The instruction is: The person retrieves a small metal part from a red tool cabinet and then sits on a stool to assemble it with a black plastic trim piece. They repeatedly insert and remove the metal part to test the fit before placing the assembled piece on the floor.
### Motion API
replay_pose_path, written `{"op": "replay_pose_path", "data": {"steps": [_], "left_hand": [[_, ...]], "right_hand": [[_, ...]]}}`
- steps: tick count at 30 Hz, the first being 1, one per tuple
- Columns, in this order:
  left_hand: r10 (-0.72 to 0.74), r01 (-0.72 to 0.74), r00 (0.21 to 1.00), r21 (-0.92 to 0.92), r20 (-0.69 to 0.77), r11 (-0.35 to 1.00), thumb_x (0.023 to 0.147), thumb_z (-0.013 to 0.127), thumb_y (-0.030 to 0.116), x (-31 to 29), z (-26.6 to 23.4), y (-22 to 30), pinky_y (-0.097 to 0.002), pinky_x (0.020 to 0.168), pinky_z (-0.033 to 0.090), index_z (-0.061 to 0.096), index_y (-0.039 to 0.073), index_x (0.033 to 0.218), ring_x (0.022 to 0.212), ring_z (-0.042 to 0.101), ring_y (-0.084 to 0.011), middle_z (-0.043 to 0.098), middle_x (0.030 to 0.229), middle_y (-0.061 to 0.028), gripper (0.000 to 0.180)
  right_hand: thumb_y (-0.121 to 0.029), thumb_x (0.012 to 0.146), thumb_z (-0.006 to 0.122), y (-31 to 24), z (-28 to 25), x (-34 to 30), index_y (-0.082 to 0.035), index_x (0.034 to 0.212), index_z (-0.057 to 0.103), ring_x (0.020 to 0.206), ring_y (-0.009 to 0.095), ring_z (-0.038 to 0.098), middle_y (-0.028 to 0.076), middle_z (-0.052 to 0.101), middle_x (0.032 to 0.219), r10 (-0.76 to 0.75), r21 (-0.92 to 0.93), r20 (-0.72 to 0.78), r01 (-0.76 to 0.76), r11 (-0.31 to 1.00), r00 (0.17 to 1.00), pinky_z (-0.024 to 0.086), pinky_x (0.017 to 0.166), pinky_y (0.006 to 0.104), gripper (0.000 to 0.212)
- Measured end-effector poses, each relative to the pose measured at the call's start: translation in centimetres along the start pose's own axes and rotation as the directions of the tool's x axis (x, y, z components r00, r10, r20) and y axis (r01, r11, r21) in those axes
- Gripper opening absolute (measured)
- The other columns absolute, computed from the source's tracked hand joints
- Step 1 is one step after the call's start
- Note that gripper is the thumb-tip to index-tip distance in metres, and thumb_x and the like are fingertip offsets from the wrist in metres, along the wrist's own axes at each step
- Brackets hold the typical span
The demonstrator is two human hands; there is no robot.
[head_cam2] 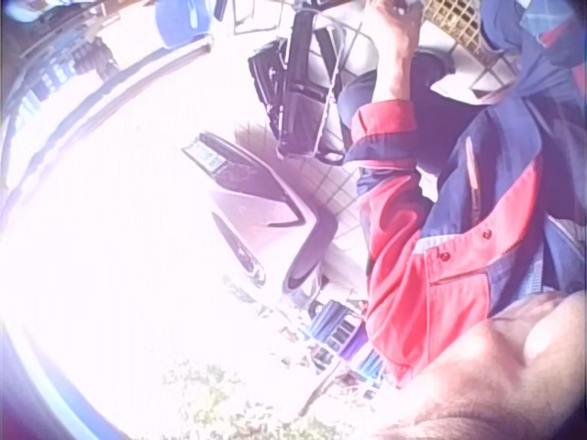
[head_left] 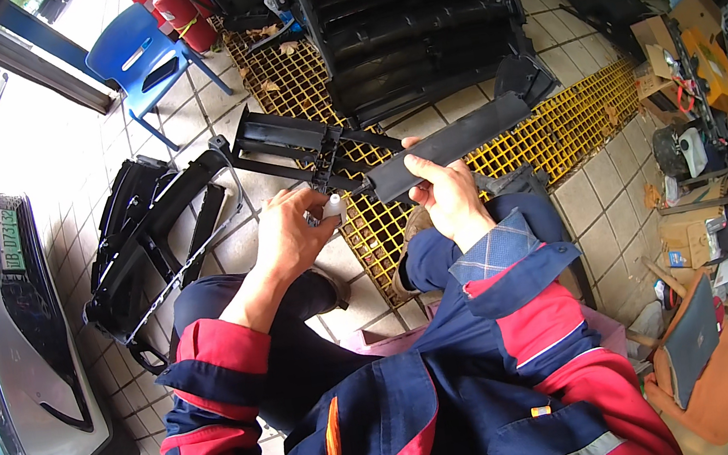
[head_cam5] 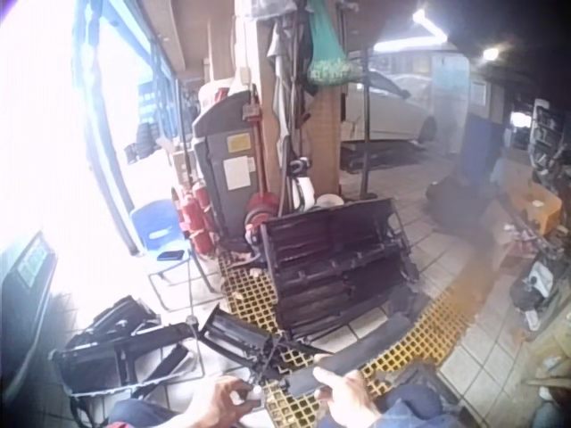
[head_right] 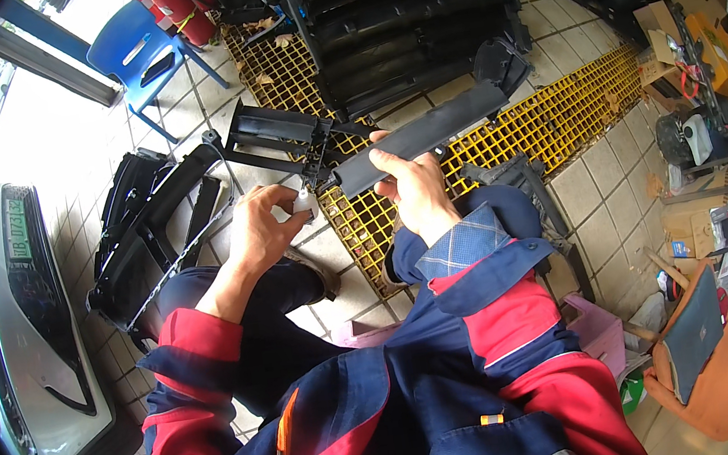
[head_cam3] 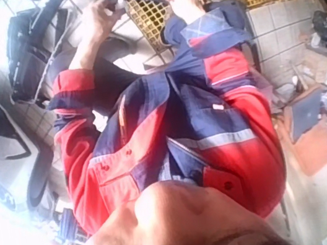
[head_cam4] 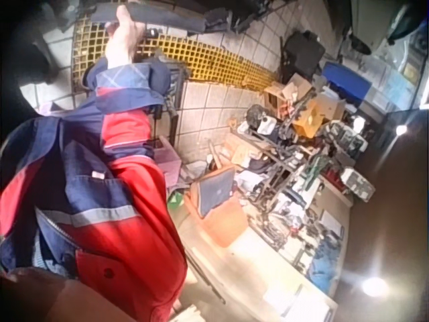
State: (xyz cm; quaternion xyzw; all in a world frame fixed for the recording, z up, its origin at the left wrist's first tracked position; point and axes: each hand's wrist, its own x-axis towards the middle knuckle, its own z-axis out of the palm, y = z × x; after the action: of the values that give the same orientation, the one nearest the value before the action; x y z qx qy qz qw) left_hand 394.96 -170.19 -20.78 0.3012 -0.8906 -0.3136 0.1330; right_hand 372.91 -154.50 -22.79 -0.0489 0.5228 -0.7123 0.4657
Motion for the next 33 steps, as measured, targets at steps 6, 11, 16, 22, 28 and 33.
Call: {"op": "replay_pose_path", "data": {"steps": [6, 11, 16, 22, 28, 33], "left_hand": [[0.05, -0.05, 0.999, 0.025, 0.019, 0.998, 0.081, 0.085, 0.019, 0.35, 0.3, -0.06, -0.0428, 0.097, 0.05, 0.081, 0.007, 0.097, 0.096, 0.07, -0.03, 0.075, 0.09, -0.0071, 0.02], [0.079, -0.081, 0.996, 0.079, 0.033, 0.994, 0.082, 0.084, 0.018, 0.3, 0.42, 0.22, -0.0428, 0.098, 0.049, 0.081, 0.008, 0.1, 0.096, 0.069, -0.0294, 0.073, 0.089, -0.0067, 0.021], [0.111, -0.113, 0.994, 0.135, 0.026, 0.984, 0.082, 0.083, 0.017, 0.43, 0.49, 0.44, -0.0431, 0.101, 0.049, 0.082, 0.008, 0.103, 0.097, 0.069, -0.0294, 0.072, 0.09, -0.0069, 0.023], [0.135, -0.133, 0.991, 0.106, -0.01, 0.985, 0.08, 0.084, 0.014, 0.59, 0.57, 0.64, -0.0429, 0.101, 0.049, 0.08, 0.009, 0.104, 0.097, 0.069, -0.0299, 0.074, 0.091, -0.0061, 0.025], [0.186, -0.179, 0.981, 0.116, -0.058, 0.977, 0.08, 0.085, 0.011, 0.78, 0.34, 0.88, -0.0427, 0.096, 0.051, 0.079, 0.009, 0.103, 0.093, 0.069, -0.0303, 0.074, 0.091, -0.0058, 0.024], [0.244, -0.231, 0.967, 0.146, -0.079, 0.962, 0.079, 0.083, 0.009, 0.7, 0.26, 0.89, -0.0434, 0.095, 0.051, 0.08, 0.01, 0.104, 0.093, 0.068, -0.0307, 0.073, 0.091, -0.0049, 0.026]], "right_hand": [[-0.014, 0.098, 0.078, 0.59, 0.41, 0.03, -0.013, 0.127, 0.074, 0.085, 0.01, 0.071, 0.002, 0.073, 0.108, -0.07, -0.052, 0.012, 0.07, 0.996, 0.998, 0.058, 0.06, 0.021, 0.028], [-0.013, 0.097, 0.078, 0.88, 0.3, 0.31, -0.012, 0.124, 0.074, 0.089, 0.012, 0.072, 0.004, 0.073, 0.111, -0.081, -0.092, 0.006, 0.081, 0.992, 0.997, 0.06, 0.062, 0.0227, 0.028], [-0.013, 0.097, 0.078, 1.01, 0.14, 0.45, -0.011, 0.125, 0.074, 0.09, 0.012, 0.071, 0.004, 0.073, 0.111, -0.08, -0.098, -0.007, 0.078, 0.992, 0.997, 0.06, 0.061, 0.0218, 0.028], [-0.013, 0.097, 0.078, 0.81, 0.3, 0.38, -0.011, 0.125, 0.074, 0.088, 0.011, 0.071, 0.004, 0.073, 0.109, -0.075, -0.085, -0.031, 0.072, 0.994, 0.997, 0.06, 0.06, 0.0218, 0.028], [-0.008, 0.098, 0.077, 0.41, 0.47, 0.17, -0.013, 0.123, 0.073, 0.085, 0.007, 0.069, -0.001, 0.071, 0.107, -0.031, -0.056, -0.051, 0.028, 0.998, 0.998, 0.057, 0.059, 0.0201, 0.026], [-0.009, 0.098, 0.077, 0.34, 0.52, 0.12, -0.014, 0.121, 0.074, 0.087, 0.008, 0.068, -0.001, 0.07, 0.109, -0.02, -0.051, -0.061, 0.017, 0.999, 0.998, 0.057, 0.06, 0.0209, 0.024]]}}
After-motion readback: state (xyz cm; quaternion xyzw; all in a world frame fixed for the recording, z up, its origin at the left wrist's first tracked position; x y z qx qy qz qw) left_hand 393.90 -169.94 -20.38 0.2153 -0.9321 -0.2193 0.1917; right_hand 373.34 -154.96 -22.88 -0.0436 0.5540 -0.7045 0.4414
